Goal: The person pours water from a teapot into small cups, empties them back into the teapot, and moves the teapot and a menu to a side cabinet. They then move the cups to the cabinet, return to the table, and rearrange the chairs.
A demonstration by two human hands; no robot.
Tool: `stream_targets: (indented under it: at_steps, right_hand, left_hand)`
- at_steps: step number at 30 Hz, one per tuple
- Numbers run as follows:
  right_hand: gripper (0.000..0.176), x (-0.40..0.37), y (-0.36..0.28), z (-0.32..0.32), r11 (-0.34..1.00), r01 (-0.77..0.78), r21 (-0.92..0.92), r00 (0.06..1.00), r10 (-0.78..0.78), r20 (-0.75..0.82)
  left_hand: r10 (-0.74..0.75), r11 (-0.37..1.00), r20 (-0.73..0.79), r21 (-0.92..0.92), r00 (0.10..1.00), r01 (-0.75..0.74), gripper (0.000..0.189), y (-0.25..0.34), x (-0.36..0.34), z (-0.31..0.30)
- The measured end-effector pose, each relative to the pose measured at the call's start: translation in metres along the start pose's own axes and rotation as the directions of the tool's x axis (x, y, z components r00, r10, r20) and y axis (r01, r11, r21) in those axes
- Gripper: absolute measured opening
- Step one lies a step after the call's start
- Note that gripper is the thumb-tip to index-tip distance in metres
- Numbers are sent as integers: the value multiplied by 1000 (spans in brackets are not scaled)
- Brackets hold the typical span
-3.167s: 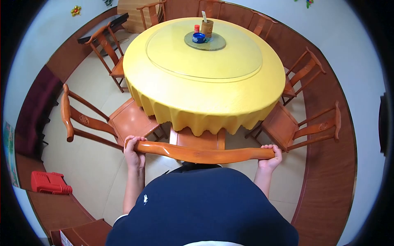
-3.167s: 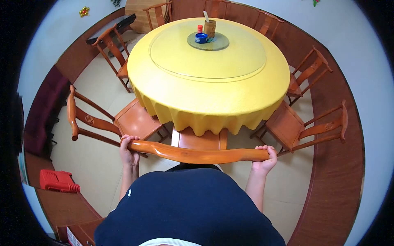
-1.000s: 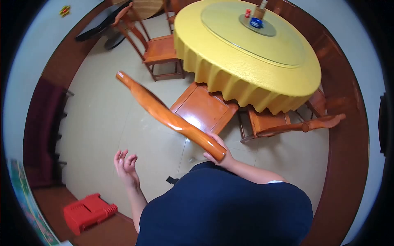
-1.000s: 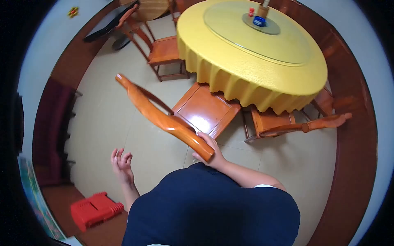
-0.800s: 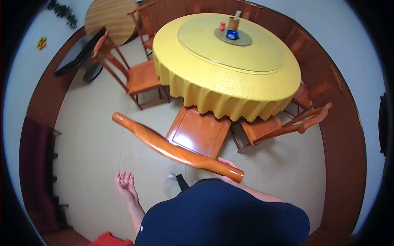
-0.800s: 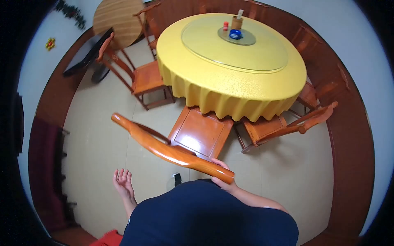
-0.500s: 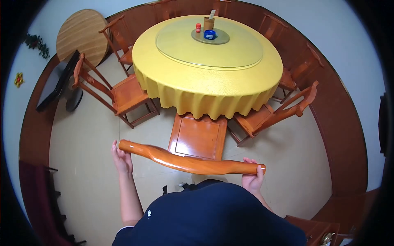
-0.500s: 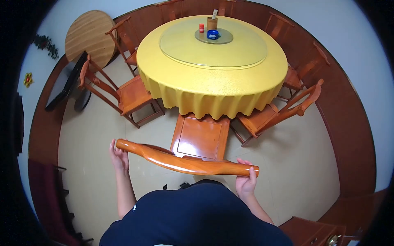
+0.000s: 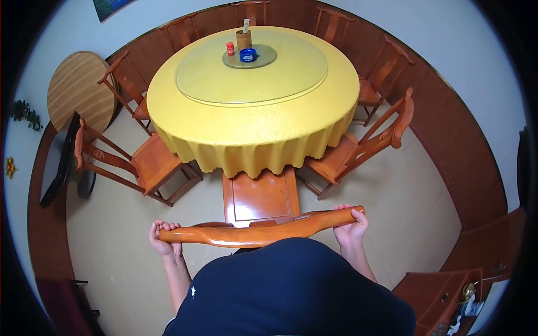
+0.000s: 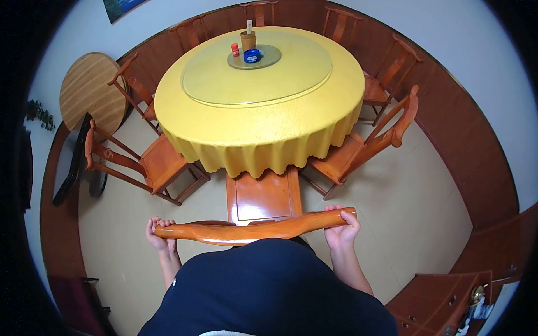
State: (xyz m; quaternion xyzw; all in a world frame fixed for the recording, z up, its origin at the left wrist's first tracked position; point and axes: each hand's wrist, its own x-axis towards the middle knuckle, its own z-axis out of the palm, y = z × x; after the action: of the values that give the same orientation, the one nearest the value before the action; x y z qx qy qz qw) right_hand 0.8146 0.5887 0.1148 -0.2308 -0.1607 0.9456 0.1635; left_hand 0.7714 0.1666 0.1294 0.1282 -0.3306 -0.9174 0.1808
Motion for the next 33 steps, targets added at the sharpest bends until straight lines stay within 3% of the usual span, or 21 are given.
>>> stream_targets:
  at_steps: [11, 33]
  right_hand:
    - [16, 59, 7, 49, 998, -49, -27, 998, 50, 29]
    - [20, 87, 27, 60, 993, -101, -62, 988, 108, 107]
  left_hand:
    - [27, 1000, 4, -17, 1000, -27, 19, -14, 41, 21]
    - [5, 998, -52, 63, 999, -2, 17, -15, 87, 31]
